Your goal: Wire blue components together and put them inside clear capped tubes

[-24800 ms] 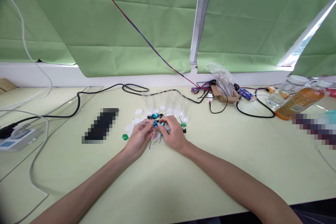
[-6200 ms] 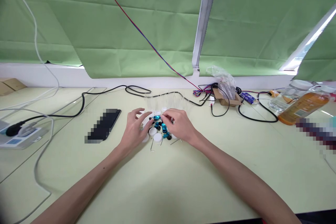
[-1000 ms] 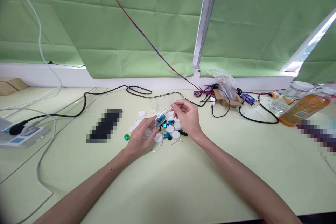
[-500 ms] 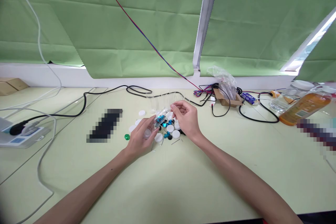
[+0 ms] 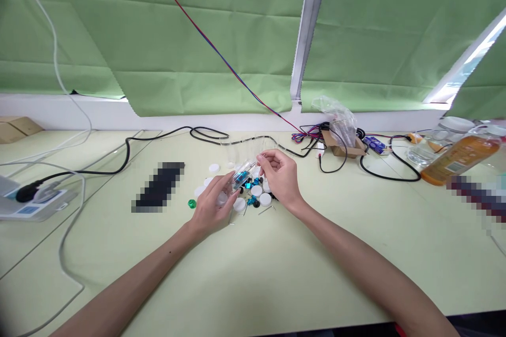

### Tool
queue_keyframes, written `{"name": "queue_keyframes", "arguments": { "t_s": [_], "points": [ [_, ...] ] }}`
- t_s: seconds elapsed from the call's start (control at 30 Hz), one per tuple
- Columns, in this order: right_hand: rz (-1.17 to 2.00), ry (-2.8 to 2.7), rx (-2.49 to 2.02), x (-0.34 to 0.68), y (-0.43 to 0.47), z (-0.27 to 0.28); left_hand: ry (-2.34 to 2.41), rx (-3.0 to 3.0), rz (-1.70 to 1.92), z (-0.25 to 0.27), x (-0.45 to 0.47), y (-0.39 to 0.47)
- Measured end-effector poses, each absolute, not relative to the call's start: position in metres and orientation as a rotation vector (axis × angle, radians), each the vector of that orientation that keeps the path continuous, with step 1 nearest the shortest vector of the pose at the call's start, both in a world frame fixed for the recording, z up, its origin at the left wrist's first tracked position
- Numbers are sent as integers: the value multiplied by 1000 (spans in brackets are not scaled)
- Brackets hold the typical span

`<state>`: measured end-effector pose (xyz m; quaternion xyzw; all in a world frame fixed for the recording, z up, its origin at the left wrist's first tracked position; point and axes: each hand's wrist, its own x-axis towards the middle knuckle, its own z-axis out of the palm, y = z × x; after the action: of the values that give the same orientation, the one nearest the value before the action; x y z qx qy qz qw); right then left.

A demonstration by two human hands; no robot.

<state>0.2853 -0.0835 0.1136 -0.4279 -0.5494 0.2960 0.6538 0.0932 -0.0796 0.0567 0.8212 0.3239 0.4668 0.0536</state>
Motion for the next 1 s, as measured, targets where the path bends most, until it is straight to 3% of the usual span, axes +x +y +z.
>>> {"name": "queue_keyframes", "arguments": {
  "t_s": [1.0],
  "points": [
    [690, -1202, -955, 286, -81, 110, 946, 2516, 1422, 57, 94, -80]
  ]
}}
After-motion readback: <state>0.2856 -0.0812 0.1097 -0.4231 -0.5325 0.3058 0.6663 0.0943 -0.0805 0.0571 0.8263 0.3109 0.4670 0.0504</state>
